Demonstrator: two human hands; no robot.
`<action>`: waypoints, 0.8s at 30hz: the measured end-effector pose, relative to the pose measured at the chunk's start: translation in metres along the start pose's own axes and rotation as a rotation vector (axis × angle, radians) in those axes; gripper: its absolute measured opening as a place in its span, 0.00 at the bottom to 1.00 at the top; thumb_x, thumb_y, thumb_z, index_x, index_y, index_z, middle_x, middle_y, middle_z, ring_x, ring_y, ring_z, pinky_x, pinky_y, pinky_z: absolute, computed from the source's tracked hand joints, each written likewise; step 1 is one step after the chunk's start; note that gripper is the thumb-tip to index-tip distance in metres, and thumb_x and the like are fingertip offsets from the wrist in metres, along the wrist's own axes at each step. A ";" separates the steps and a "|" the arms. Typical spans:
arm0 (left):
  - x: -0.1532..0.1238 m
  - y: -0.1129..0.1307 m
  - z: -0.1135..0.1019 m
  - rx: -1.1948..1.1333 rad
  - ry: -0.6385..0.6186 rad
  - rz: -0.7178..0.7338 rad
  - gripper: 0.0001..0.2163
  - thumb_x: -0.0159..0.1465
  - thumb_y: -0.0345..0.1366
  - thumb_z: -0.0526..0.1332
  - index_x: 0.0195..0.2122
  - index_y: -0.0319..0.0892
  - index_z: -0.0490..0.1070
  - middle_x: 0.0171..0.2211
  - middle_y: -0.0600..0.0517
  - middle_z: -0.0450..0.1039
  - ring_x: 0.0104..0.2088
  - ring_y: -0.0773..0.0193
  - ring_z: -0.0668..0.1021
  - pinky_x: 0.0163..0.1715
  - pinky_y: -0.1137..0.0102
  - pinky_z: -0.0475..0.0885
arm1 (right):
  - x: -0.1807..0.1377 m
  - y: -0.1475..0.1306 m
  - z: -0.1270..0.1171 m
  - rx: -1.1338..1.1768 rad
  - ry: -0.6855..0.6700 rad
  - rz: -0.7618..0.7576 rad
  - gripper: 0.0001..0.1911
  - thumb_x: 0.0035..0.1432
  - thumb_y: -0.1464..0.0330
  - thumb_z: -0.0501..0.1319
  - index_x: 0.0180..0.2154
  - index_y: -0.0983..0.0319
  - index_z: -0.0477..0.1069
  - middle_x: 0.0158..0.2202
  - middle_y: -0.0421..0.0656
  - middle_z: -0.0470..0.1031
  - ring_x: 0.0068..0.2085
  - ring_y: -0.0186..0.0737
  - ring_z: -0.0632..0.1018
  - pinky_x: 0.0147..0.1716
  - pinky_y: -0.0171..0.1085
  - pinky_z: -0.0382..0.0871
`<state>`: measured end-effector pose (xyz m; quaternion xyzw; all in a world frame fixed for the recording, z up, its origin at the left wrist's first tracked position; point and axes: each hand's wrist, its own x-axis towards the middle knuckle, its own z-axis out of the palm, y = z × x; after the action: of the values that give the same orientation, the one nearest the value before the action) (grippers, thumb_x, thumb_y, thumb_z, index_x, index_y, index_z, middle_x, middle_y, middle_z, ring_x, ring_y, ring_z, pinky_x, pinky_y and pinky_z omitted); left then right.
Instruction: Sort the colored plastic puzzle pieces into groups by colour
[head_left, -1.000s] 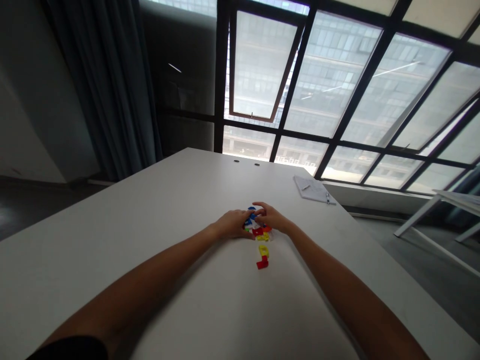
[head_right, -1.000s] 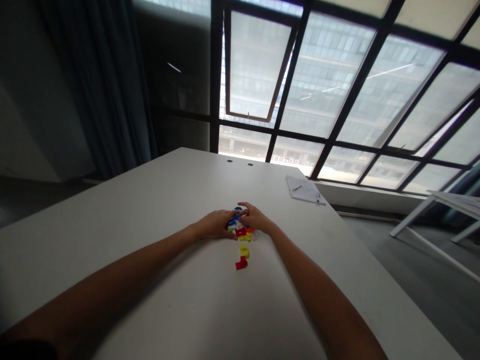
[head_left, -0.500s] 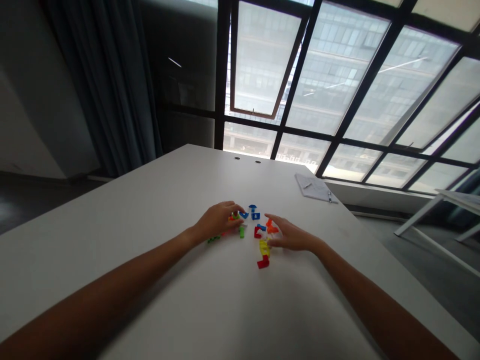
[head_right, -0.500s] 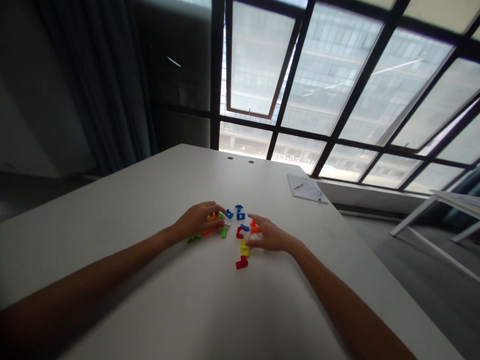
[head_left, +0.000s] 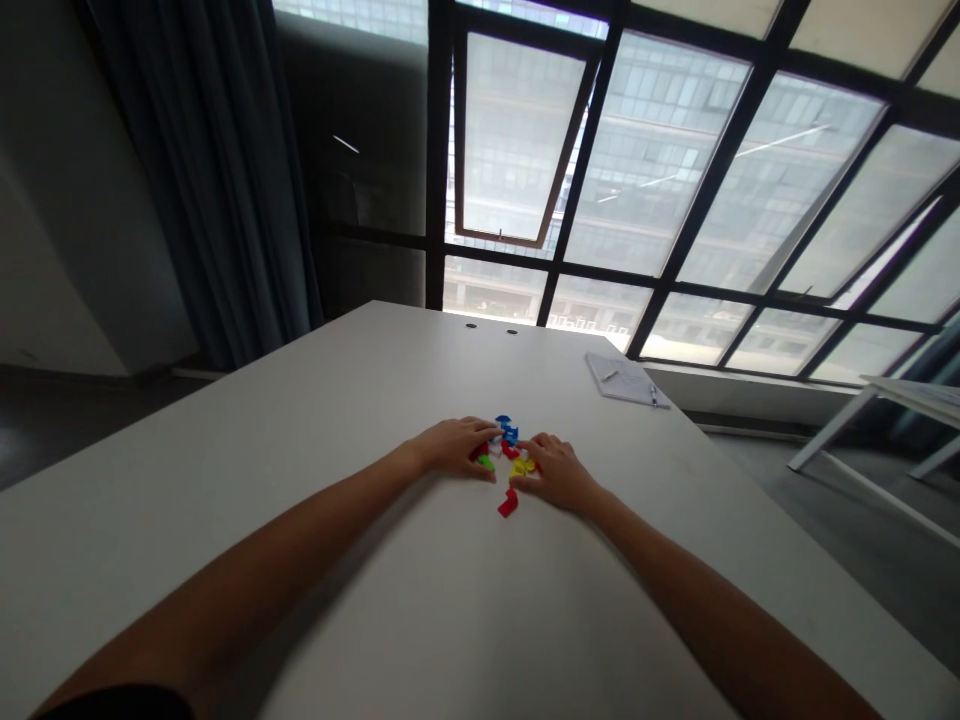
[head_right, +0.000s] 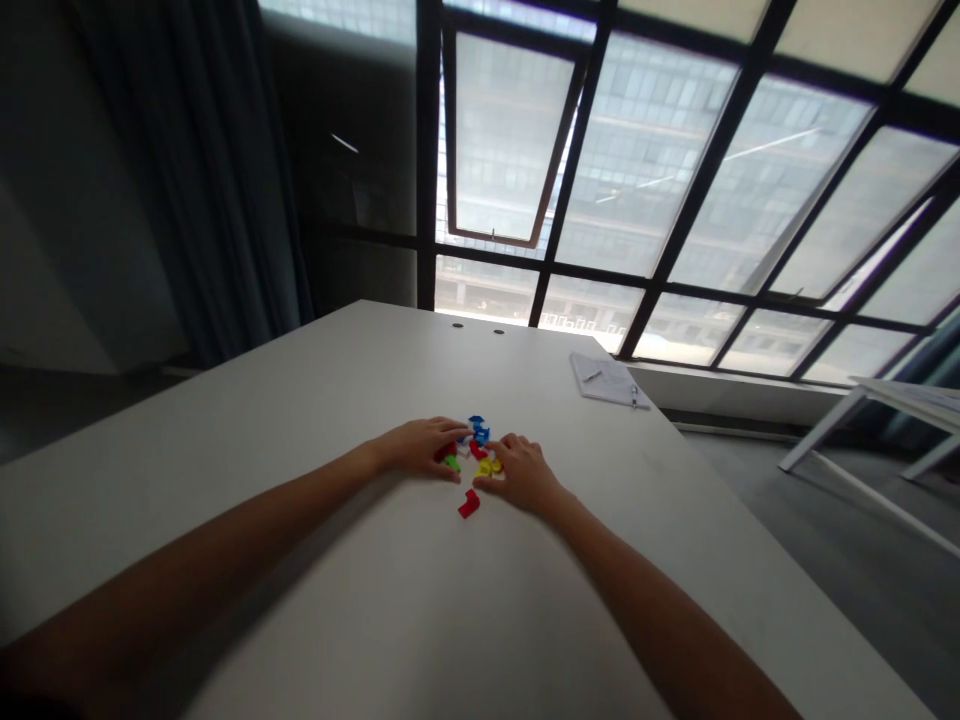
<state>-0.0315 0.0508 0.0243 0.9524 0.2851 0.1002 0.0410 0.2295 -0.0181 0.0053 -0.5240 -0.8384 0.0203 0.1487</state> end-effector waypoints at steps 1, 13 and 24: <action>0.004 0.002 0.002 0.015 0.020 -0.027 0.38 0.60 0.66 0.61 0.66 0.51 0.66 0.62 0.44 0.70 0.60 0.46 0.72 0.59 0.58 0.67 | 0.001 0.001 0.004 0.001 0.050 0.011 0.28 0.61 0.49 0.65 0.57 0.58 0.71 0.51 0.50 0.73 0.52 0.53 0.73 0.54 0.51 0.64; -0.007 0.023 -0.003 0.029 0.337 -0.210 0.26 0.63 0.62 0.62 0.47 0.45 0.72 0.44 0.46 0.74 0.45 0.52 0.74 0.46 0.60 0.69 | 0.001 0.009 0.017 0.201 0.234 -0.106 0.21 0.62 0.59 0.68 0.53 0.59 0.69 0.46 0.48 0.77 0.48 0.50 0.76 0.54 0.49 0.66; -0.061 0.009 0.019 -0.140 0.226 -0.259 0.47 0.51 0.66 0.69 0.66 0.45 0.62 0.68 0.39 0.59 0.66 0.42 0.65 0.64 0.53 0.63 | 0.036 -0.002 0.022 0.224 0.173 -0.068 0.29 0.64 0.52 0.63 0.62 0.58 0.68 0.62 0.52 0.71 0.62 0.55 0.71 0.63 0.54 0.62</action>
<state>-0.0725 0.0092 -0.0034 0.8852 0.4006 0.2200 0.0872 0.2068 0.0153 -0.0072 -0.4753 -0.8322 0.0633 0.2785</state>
